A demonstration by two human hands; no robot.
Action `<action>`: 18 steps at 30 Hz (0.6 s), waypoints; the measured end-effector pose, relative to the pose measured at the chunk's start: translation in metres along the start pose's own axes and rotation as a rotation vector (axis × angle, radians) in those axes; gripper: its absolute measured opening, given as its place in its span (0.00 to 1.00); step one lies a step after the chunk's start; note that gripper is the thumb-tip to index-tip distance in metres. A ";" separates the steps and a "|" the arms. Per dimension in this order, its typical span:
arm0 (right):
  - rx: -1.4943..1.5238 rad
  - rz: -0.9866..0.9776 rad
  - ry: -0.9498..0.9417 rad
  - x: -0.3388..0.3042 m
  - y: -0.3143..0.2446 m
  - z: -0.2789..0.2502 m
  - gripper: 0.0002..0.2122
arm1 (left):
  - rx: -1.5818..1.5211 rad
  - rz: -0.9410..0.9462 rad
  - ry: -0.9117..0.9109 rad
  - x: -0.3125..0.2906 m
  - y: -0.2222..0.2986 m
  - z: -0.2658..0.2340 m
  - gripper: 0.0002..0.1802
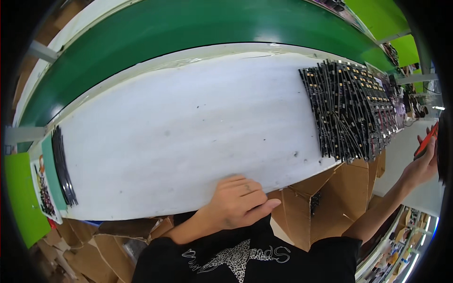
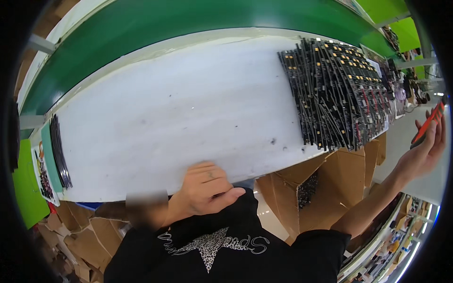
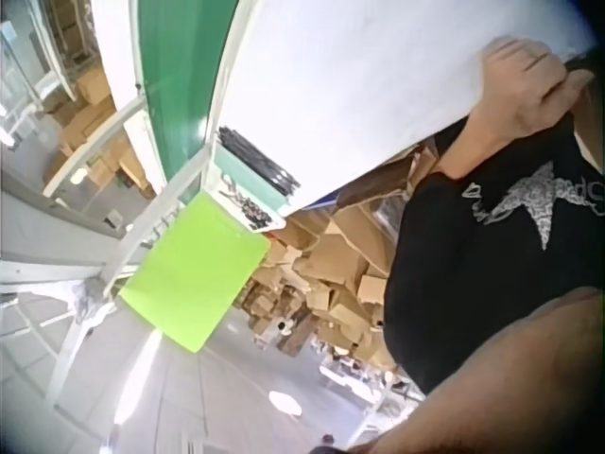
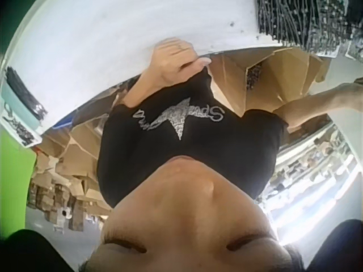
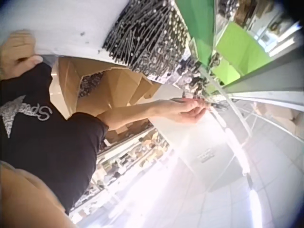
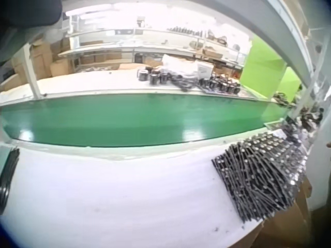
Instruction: The recorder is assembling and organizing printed circuit boards (PCBs) by connecting wires and stacking them at a factory workstation.
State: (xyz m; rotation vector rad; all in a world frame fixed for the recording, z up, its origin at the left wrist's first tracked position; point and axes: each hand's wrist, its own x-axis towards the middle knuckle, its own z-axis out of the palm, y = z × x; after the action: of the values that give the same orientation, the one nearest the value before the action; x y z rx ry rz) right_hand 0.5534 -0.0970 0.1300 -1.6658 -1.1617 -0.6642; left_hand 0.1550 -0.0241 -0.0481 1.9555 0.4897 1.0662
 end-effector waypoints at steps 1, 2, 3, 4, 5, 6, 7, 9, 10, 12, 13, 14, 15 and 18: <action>0.045 0.048 0.052 -0.002 0.014 0.004 0.18 | 0.000 -0.010 -0.014 -0.001 0.001 -0.001 0.16; 0.041 0.105 0.045 -0.003 0.042 0.002 0.18 | -0.008 -0.015 -0.028 -0.002 0.002 -0.002 0.15; 0.033 0.162 0.038 -0.009 0.074 0.000 0.19 | -0.004 -0.023 -0.026 -0.003 0.003 -0.003 0.15; -0.028 0.242 0.005 -0.019 0.097 0.001 0.20 | 0.040 -0.004 0.000 -0.004 0.002 -0.004 0.14; -0.068 0.355 -0.074 -0.030 0.123 0.000 0.20 | 0.083 0.017 0.026 -0.005 0.001 -0.006 0.12; -0.115 0.469 -0.155 -0.045 0.149 -0.004 0.21 | 0.152 -0.018 0.021 -0.004 -0.001 -0.012 0.10; -0.025 0.409 -0.122 -0.065 0.168 0.001 0.22 | 0.235 -0.053 0.019 -0.001 0.001 -0.026 0.09; 0.087 0.365 -0.128 -0.108 0.212 0.007 0.24 | 0.406 -0.120 0.009 0.008 -0.002 -0.049 0.10; 0.108 0.205 -0.228 -0.131 0.222 0.014 0.25 | 0.506 -0.143 0.010 0.011 -0.006 -0.056 0.11; 0.127 0.054 -0.310 -0.149 0.222 0.022 0.25 | 0.552 -0.159 -0.024 0.022 -0.014 -0.059 0.13; 0.139 0.045 -0.317 -0.153 0.204 0.031 0.25 | 0.593 -0.188 -0.012 0.026 -0.015 -0.065 0.14; 0.147 0.042 -0.325 -0.164 0.185 0.040 0.24 | 0.631 -0.219 -0.007 0.029 -0.019 -0.066 0.16; 0.157 0.043 -0.329 -0.176 0.163 0.050 0.24 | 0.670 -0.252 0.004 0.033 -0.021 -0.065 0.16; 0.176 0.034 -0.324 -0.202 0.099 0.068 0.23 | 0.668 -0.339 0.045 0.045 -0.025 -0.061 0.13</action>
State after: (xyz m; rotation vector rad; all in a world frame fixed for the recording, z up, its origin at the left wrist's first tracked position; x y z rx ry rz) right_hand 0.5571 -0.1211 -0.1039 -1.6766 -1.3734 -0.2661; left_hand 0.1312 0.0497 -0.0281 2.2904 1.2809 0.7824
